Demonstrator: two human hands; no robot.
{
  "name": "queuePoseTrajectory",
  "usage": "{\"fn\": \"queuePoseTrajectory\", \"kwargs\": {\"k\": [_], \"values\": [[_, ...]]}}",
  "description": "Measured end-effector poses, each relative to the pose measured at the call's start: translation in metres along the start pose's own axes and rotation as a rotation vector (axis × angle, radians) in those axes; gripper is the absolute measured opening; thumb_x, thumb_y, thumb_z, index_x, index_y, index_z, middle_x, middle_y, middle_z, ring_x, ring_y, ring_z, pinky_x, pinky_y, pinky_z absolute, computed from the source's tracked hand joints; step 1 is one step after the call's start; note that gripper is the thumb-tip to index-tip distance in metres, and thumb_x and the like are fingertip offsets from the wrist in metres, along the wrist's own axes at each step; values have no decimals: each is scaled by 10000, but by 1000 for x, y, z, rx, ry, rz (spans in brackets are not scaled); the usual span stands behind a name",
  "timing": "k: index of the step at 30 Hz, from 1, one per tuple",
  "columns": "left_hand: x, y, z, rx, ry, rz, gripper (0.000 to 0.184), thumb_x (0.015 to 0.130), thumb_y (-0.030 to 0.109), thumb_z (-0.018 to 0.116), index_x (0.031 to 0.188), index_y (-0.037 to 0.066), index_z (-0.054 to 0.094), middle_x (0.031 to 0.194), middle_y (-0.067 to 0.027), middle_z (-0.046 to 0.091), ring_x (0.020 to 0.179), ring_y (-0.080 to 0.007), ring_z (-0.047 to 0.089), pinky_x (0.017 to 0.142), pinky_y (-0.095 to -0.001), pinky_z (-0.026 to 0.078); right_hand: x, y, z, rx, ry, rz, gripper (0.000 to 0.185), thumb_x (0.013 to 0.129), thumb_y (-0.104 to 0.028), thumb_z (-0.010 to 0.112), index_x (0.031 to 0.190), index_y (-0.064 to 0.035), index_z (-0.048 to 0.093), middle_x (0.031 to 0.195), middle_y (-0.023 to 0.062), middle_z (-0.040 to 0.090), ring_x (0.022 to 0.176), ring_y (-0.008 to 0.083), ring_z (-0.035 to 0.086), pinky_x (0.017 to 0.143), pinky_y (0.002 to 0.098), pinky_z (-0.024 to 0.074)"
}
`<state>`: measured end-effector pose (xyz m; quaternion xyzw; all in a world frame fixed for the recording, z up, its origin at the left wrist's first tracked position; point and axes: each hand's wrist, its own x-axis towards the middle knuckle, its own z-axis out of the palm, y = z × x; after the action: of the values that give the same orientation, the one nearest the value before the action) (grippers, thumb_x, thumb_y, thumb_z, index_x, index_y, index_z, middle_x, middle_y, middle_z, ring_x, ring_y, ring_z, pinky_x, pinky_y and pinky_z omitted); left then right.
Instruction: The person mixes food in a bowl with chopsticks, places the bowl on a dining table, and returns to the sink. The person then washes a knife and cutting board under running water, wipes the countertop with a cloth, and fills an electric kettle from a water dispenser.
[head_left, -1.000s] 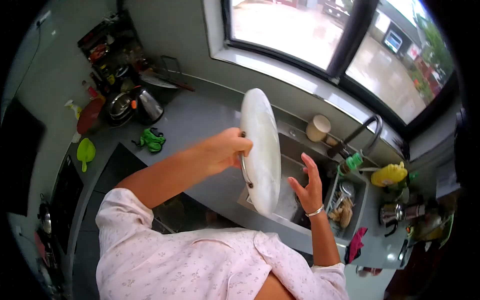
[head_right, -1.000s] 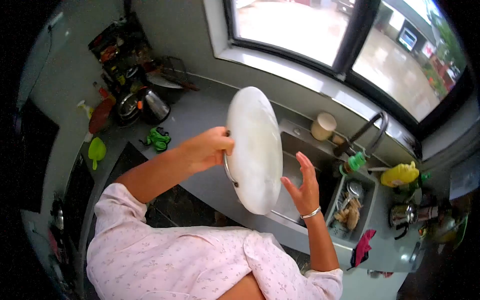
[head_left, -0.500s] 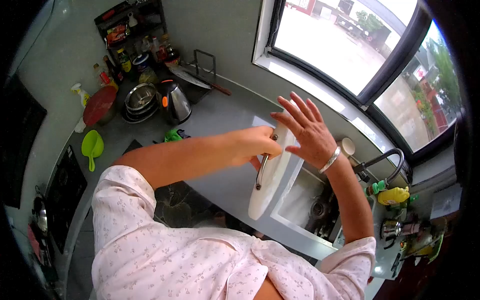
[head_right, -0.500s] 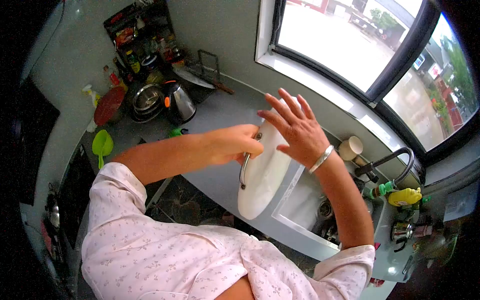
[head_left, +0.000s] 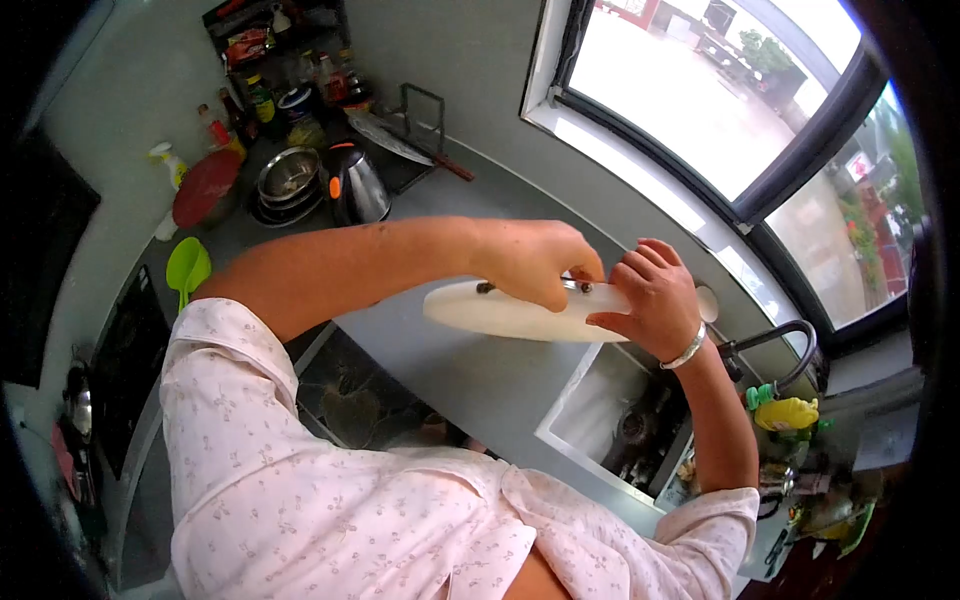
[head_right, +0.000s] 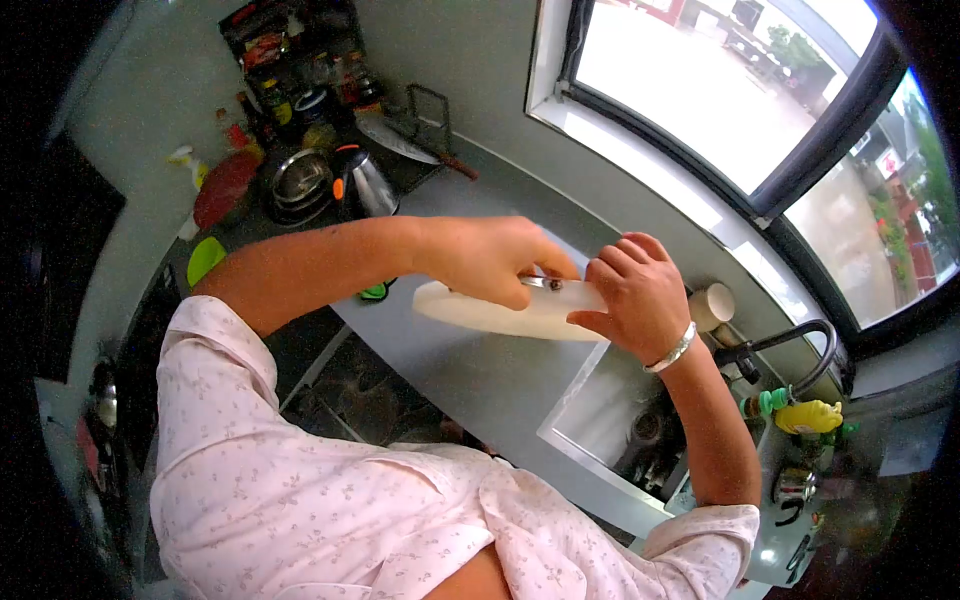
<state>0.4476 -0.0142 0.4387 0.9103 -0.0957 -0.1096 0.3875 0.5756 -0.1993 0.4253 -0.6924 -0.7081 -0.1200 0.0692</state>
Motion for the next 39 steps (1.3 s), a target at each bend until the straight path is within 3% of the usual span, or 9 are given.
{"fn": "queuePoseTrajectory", "kwargs": {"k": [4, 6, 8, 12, 16, 22, 28, 33, 39], "values": [[8, 4, 5, -26, 158, 136, 413, 724, -33, 543, 1131, -58, 614, 1041, -210, 672, 944, -269, 656, 845, -331, 496, -14, 4, 6, 137, -26, 201, 385, 631, -318, 816, 832, -79, 591, 865, 84, 627, 867, 273, 628, 831, 367, 494], [4, 7, 9, -18, 178, 141, 443, 732, -31, 549, 1171, -18, 605, 1103, -195, 655, 1036, -277, 630, 911, -336, 475, -21, 13, 12, 494, -77, 454, 362, 670, -273, 805, 849, -49, 584, 865, 125, 657, 812, 304, 649, 745, 385, 513], [0, -1, 23, 139, 597, 375, 467, 744, -18, 560, 1208, 28, 585, 1201, -169, 612, 1141, -282, 576, 989, -350, 439, -26, 23, 14, 535, -19, 401, 364, 706, -246, 792, 928, -26, 605, 843, 173, 673, 740, 333, 659, 689, 385, 522], [-37, -38, 47, 17, 906, 259, 399, 773, 10, 562, 1171, -6, 572, 1171, -175, 597, 1135, -300, 569, 983, -363, 454, -28, 30, 13, 552, -109, 522, 388, 716, -210, 795, 999, 3, 636, 771, 179, 677, 666, 245, 674, 636, 335, 512], [-68, -119, 98, -589, 839, -80, 287, 878, -25, 505, 1152, -1, 585, 1118, -100, 626, 1073, -181, 606, 912, -314, 488, -13, 22, 20, 600, 13, 634, 386, 721, -212, 801, 970, 36, 642, 749, 146, 681, 656, 197, 669, 604, 317, 506], [-128, -195, 106, -890, 746, -352, 278, 886, -30, 475, 1142, -20, 584, 1115, -106, 623, 990, -205, 638, 873, -330, 504, 52, 16, 3, 613, 61, 756, 352, 703, -149, 804, 982, 17, 668, 789, 96, 700, 692, 156, 676, 602, 296, 543], [-172, -244, 94, -1137, 822, -404, 196, 919, 54, 503, 1074, 14, 616, 1023, -67, 638, 881, -162, 640, 777, -280, 512, 151, 18, -59, 541, 184, 750, 329, 728, -99, 778, 1006, 26, 653, 828, 56, 677, 697, 131, 637, 628, 271, 540], [-182, -277, 90, -1280, 727, -401, 215, 923, 111, 547, 1110, 16, 595, 1062, -95, 626, 941, -203, 634, 839, -351, 524, 227, 29, -53, 837, 500, 706, 353, 797, -87, 737, 1112, 13, 614, 926, 68, 660, 753, 144, 638, 655, 265, 530], [-199, -284, 77, -1230, 738, -418, 215, 915, 80, 513, 1104, 15, 592, 1047, -95, 631, 923, -193, 637, 830, -338, 523, 318, 50, -1, 868, 720, 576, 504, 716, -228, 830, 1115, 13, 637, 920, 144, 688, 749, 211, 677, 689, 315, 566]]}}
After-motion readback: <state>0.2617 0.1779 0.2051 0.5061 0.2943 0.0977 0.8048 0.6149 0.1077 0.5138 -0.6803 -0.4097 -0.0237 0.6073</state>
